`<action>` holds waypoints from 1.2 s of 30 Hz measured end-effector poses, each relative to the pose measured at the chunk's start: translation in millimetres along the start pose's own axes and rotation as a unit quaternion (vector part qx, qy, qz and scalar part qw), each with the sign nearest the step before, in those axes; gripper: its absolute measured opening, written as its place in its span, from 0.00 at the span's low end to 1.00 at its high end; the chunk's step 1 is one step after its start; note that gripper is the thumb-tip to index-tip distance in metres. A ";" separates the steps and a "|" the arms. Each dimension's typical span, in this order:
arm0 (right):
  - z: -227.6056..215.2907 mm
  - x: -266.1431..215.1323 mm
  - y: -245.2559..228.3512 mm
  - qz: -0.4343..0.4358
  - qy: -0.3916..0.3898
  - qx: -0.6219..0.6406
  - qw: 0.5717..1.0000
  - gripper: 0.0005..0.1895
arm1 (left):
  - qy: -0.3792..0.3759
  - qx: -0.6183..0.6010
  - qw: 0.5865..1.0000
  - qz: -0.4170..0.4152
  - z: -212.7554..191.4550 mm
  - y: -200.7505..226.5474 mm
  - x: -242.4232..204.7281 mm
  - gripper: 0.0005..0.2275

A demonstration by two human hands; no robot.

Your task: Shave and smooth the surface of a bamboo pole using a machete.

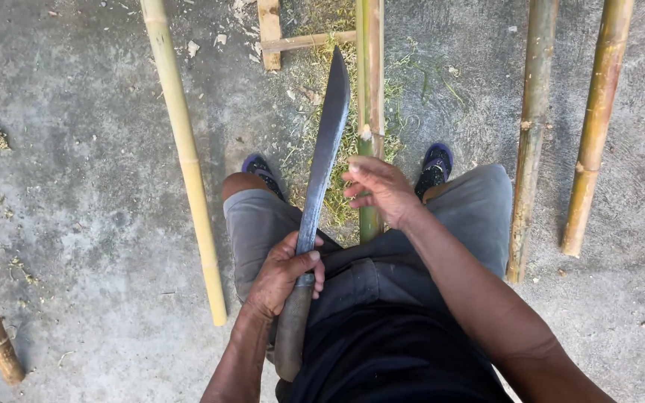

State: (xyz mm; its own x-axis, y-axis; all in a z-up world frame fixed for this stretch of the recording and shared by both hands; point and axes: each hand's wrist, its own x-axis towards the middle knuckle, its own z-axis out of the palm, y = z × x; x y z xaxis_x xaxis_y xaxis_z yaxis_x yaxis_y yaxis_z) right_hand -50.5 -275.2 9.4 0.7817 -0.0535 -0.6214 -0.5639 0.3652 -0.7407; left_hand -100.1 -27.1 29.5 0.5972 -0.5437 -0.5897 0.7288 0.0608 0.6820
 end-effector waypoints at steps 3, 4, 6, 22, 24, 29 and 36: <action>11.6 10.3 14.3 -0.018 -0.056 0.038 0.998 0.17 | -0.006 0.006 1.000 0.006 5.2 6.3 -1.4 0.10; 10.9 16.9 27.0 -0.016 -0.056 0.038 0.998 0.17 | -0.005 0.005 1.000 0.004 4.6 6.3 -1.1 0.10; 9.6 30.4 51.3 -0.097 -0.092 -0.001 0.991 0.15 | -0.008 0.022 1.000 0.010 3.3 6.8 0.3 0.10; -45.9 31.2 48.1 -0.121 0.057 -0.195 0.972 0.17 | 0.076 -0.045 0.995 0.047 -23.0 -2.9 -3.1 0.12; -75.5 42.4 56.0 -0.211 0.084 -0.208 0.951 0.17 | 0.119 -0.094 0.984 0.094 -30.7 -8.7 -8.0 0.12; -130.8 26.4 51.9 -0.122 0.088 -0.184 0.971 0.19 | 0.182 -0.146 0.963 0.135 -40.8 -11.1 -23.2 0.07; -232.2 0.0 23.8 -0.210 0.116 -0.114 0.964 0.13 | 0.178 -0.176 0.935 0.250 -28.6 13.1 -41.8 0.08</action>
State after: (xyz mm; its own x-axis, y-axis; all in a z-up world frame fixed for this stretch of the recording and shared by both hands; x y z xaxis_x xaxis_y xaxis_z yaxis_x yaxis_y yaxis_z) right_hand -125.7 -482.3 -67.5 0.8882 -0.3680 -0.2750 -0.2753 0.0528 -0.9599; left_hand -106.0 20.3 50.6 0.9211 -0.0637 -0.3841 0.3556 0.5394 0.7633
